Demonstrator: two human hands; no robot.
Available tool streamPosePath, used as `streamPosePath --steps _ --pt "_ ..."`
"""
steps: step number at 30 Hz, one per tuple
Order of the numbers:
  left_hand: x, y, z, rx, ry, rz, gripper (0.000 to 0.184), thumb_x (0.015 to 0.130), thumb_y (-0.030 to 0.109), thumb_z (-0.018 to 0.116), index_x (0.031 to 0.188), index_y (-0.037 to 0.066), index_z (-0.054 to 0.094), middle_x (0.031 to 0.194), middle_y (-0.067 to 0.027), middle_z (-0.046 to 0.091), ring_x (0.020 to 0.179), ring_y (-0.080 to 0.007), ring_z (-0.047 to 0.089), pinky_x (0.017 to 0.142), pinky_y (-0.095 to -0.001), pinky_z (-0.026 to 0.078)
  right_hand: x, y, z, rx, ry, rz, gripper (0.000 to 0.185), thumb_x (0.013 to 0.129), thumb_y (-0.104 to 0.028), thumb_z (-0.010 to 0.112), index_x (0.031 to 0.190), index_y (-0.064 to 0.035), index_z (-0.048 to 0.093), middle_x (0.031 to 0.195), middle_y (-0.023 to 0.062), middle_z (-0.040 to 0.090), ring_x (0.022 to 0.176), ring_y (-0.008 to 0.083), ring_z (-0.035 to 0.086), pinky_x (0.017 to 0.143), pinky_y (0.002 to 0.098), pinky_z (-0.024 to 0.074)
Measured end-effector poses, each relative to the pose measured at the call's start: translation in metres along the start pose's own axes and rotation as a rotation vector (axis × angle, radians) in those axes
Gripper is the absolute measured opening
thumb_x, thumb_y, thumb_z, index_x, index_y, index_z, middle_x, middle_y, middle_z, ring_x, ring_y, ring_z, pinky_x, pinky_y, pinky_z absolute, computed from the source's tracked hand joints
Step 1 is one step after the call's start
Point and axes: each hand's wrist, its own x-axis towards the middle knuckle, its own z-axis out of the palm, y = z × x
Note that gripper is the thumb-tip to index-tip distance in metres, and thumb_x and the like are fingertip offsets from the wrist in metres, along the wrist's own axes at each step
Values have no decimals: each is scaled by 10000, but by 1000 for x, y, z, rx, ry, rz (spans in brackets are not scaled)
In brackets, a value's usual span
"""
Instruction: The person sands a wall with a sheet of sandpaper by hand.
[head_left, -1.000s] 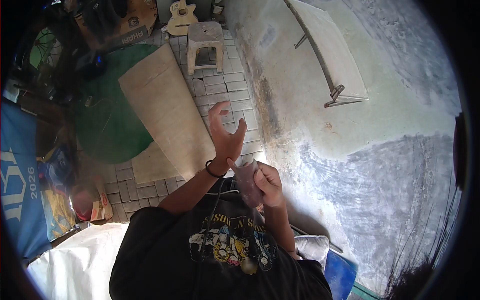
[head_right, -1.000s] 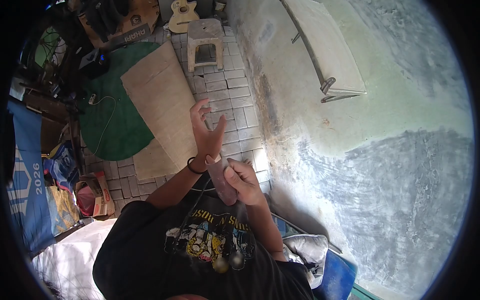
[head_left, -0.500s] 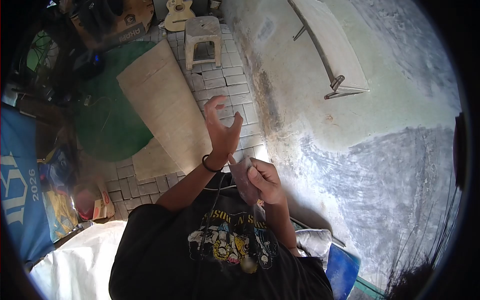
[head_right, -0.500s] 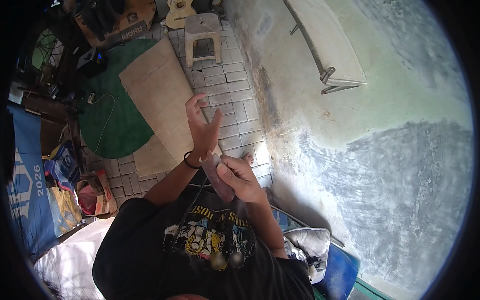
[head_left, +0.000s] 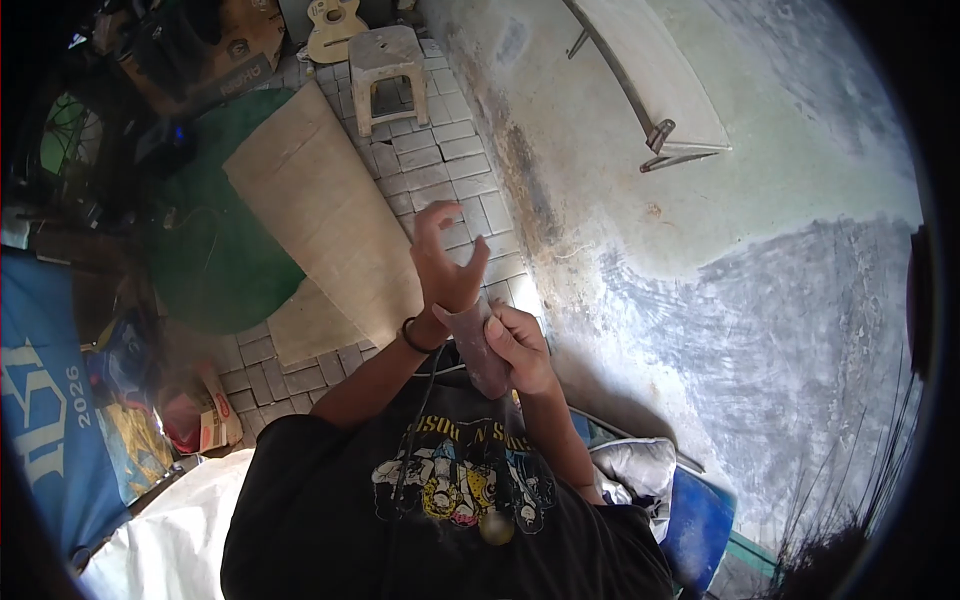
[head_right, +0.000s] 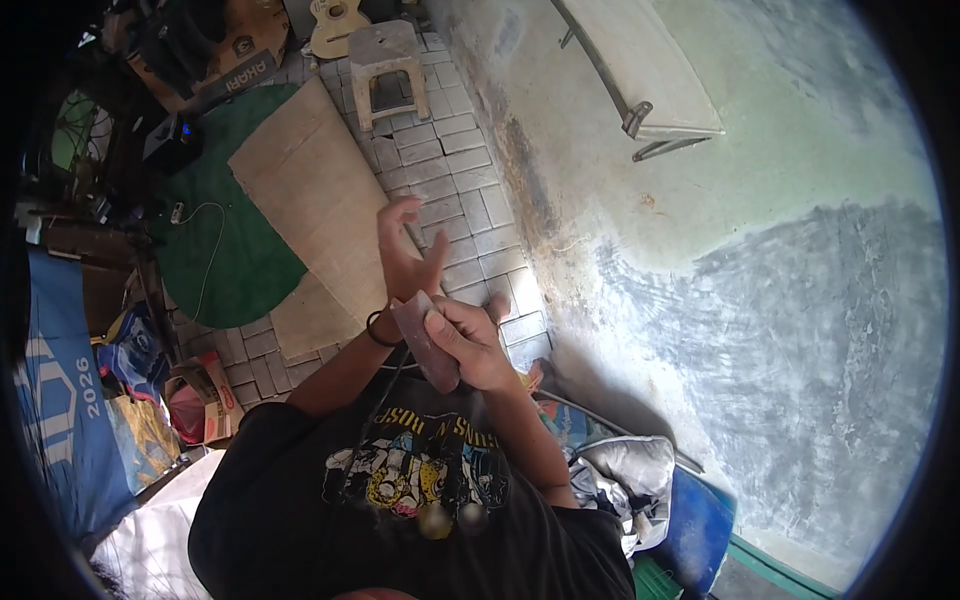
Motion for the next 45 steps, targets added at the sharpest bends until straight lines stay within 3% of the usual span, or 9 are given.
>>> streamPosePath --steps 3,6,12,18,21,22,30,40,45 --pt "-9 -9 -5 -36 -241 17 515 781 75 738 1253 41 534 1231 -152 600 1080 -317 587 906 -411 486 -8 -1 -8 55 140 -11 362 1065 -328 527 873 -23 565 786 -16 527 723 62 482 686 236 434" --pt "-33 -71 -38 -42 -641 -302 570 879 235 752 1347 32 499 1287 -134 564 1103 -218 593 928 -376 490 -17 9 -43 352 247 -284 377 1057 -322 510 964 30 609 814 62 595 738 197 586 999 527 490" --pt "-51 -108 -145 264 -1170 -752 437 962 292 669 1292 22 573 1183 -119 658 1005 -224 674 867 -357 544 -21 27 -87 96 499 -274 552 1017 -378 522 1347 60 463 1279 160 520 1224 315 543 973 509 516" --pt "-77 -106 -166 -137 -1068 -648 466 926 200 705 1335 25 567 1171 -117 664 1043 -202 663 915 -346 530 11 39 -91 577 446 1 606 990 -251 612 1484 -35 335 1285 179 523 987 279 656 852 413 576" --pt "-70 -86 -161 -217 -1061 -702 471 907 159 716 1332 24 564 1157 -125 665 1053 -193 658 948 -338 514 51 40 -81 12 102 200 768 851 -11 731 1505 -101 340 1105 142 624 732 146 621 653 284 524" --pt "-67 -81 -160 -211 -1056 -709 471 907 159 716 1332 24 564 1157 -125 665 1053 -193 658 948 -338 514 69 36 -73 -252 -51 247 712 843 -75 768 1462 -94 417 937 85 639 711 118 589 648 266 500" --pt "-82 -101 -152 -81 -1132 -704 561 794 180 733 1276 -20 527 1052 -177 699 990 -243 686 891 -337 525 161 95 -36 -1158 -1012 875 837 652 -478 904 1305 -56 596 982 96 704 806 199 677 662 316 534" --pt "-94 -92 -156 -63 -914 -741 551 765 162 746 1246 17 519 912 -160 716 878 -255 712 799 -349 543 141 94 -36 -1139 -975 794 709 642 -493 907 1130 -58 631 715 16 618 634 141 617 529 290 471" --pt "-74 -58 -160 40 -878 -765 505 807 90 773 1224 0 502 947 -99 702 896 -192 694 854 -325 542 124 85 -35 -1179 -936 595 728 623 -444 916 1147 -41 612 891 106 675 835 244 658 742 369 521"
